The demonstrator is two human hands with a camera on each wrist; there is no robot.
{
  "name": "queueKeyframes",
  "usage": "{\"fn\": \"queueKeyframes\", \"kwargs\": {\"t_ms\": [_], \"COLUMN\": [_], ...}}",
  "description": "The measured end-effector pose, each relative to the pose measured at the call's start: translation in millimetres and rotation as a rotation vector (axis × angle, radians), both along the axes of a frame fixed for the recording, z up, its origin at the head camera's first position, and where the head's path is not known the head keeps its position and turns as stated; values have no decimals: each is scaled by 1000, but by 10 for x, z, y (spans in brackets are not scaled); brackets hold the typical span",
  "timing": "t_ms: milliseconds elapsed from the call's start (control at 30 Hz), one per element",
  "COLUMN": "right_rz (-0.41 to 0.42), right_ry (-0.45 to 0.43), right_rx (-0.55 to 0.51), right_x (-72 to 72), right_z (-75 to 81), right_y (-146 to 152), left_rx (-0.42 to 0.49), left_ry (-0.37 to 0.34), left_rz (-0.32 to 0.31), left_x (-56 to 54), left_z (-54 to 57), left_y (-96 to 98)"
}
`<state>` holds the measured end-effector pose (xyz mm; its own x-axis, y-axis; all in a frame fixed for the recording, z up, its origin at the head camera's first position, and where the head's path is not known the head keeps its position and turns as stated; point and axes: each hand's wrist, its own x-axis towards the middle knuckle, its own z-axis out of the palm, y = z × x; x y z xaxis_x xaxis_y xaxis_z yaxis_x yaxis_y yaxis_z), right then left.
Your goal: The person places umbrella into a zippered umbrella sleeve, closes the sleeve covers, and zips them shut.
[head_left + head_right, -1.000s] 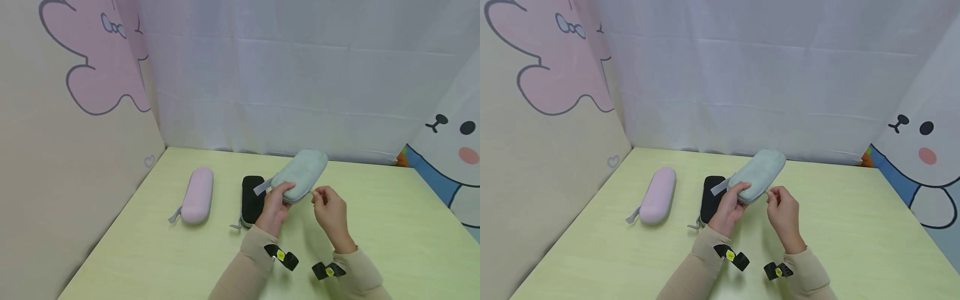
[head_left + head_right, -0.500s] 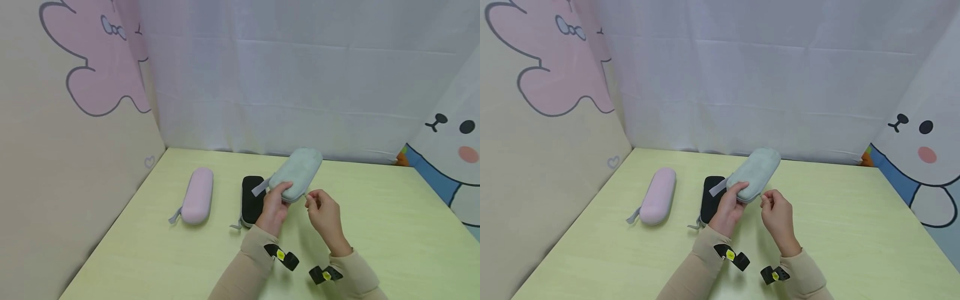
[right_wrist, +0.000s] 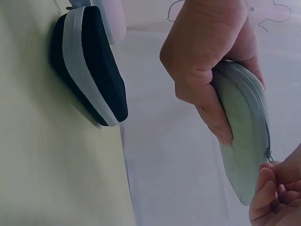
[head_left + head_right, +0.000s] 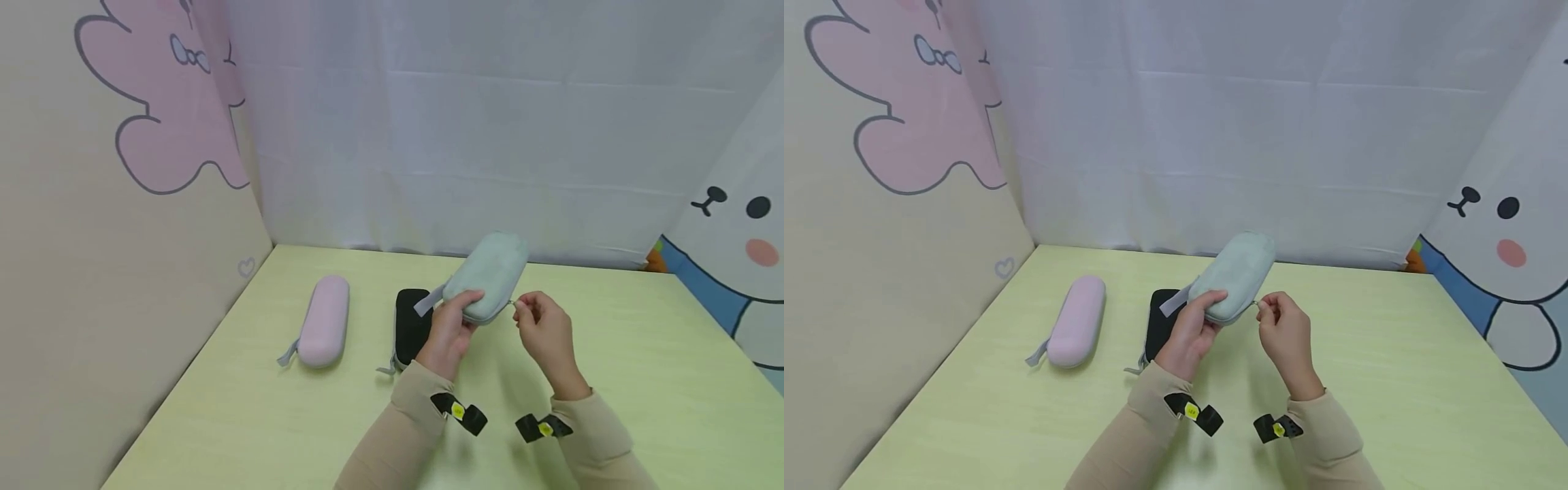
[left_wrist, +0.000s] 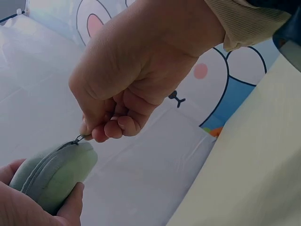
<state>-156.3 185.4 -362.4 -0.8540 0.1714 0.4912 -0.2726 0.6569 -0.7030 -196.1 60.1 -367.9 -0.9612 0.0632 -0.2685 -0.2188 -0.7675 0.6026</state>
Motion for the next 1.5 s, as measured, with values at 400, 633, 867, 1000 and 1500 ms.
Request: {"fn": "queueKeyframes", "kwargs": {"t_ms": [400,633,867,1000,1500], "right_rz": [24,74,81,57,-17], "right_ry": [13,95,124,90,59], "right_rx": [55,74,53,42,57], "right_x": [56,111,119,115,184], "right_z": [-76,-169,-207,-182,-66], "right_y": [-108,-264,-340,-284,-25], "left_rx": [27,35,73,56,102], "left_ry": [-7,-32,-40,-28,-81], "left_rz": [55,97,144,81,-250], "left_x": [-24,-49,-68,-70,-110], "left_z": [-50,-66,-38,-44,-131], "left_y": [14,10,20,12,-169]}}
